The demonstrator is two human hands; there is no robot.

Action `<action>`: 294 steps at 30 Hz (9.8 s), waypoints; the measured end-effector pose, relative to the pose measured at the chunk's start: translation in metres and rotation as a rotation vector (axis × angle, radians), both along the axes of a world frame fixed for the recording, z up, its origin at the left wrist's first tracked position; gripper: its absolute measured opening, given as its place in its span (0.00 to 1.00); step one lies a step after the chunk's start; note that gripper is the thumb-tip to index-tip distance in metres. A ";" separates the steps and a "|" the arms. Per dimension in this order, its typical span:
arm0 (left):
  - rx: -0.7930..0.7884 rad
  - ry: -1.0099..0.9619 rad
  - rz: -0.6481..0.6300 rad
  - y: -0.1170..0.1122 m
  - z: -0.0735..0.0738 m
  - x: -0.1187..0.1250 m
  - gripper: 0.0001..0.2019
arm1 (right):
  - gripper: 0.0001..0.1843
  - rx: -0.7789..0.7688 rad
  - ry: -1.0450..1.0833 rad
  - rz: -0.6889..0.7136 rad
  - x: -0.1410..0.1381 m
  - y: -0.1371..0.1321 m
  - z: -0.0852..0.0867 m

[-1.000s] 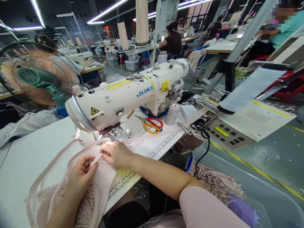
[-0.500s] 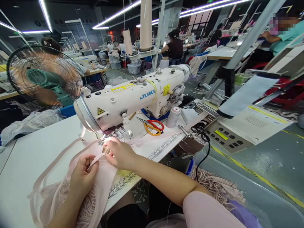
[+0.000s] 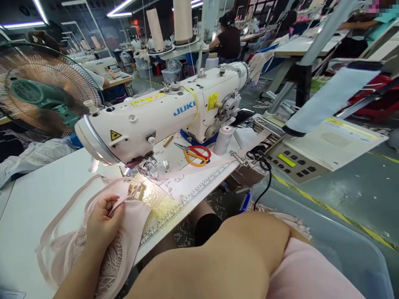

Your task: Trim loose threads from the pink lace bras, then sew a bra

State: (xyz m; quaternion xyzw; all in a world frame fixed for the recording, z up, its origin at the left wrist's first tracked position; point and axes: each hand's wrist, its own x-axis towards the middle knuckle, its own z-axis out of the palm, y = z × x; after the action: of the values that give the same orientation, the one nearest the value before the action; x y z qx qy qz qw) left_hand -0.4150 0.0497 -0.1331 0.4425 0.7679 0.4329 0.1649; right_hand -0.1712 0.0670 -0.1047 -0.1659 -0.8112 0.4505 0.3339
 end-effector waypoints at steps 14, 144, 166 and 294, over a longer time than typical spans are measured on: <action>-0.021 -0.175 0.026 0.003 0.009 -0.010 0.10 | 0.05 -0.250 -0.118 0.276 -0.091 0.087 -0.010; -0.119 -0.857 -0.049 0.002 0.019 -0.004 0.13 | 0.09 -0.014 0.069 -0.089 -0.106 0.061 -0.063; -0.103 -0.899 -0.036 0.002 0.018 -0.003 0.12 | 0.10 -0.021 0.091 -0.098 -0.106 0.059 -0.065; -0.134 -0.702 -0.125 -0.003 0.014 0.002 0.13 | 0.05 0.582 0.625 -1.366 0.101 0.149 -0.005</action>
State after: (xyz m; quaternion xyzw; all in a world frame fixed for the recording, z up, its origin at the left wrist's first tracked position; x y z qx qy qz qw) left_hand -0.4131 0.0468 -0.1191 0.3012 0.6627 0.4962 0.4732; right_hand -0.0698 0.2162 -0.1095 -0.3977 -0.4845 -0.0569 0.7771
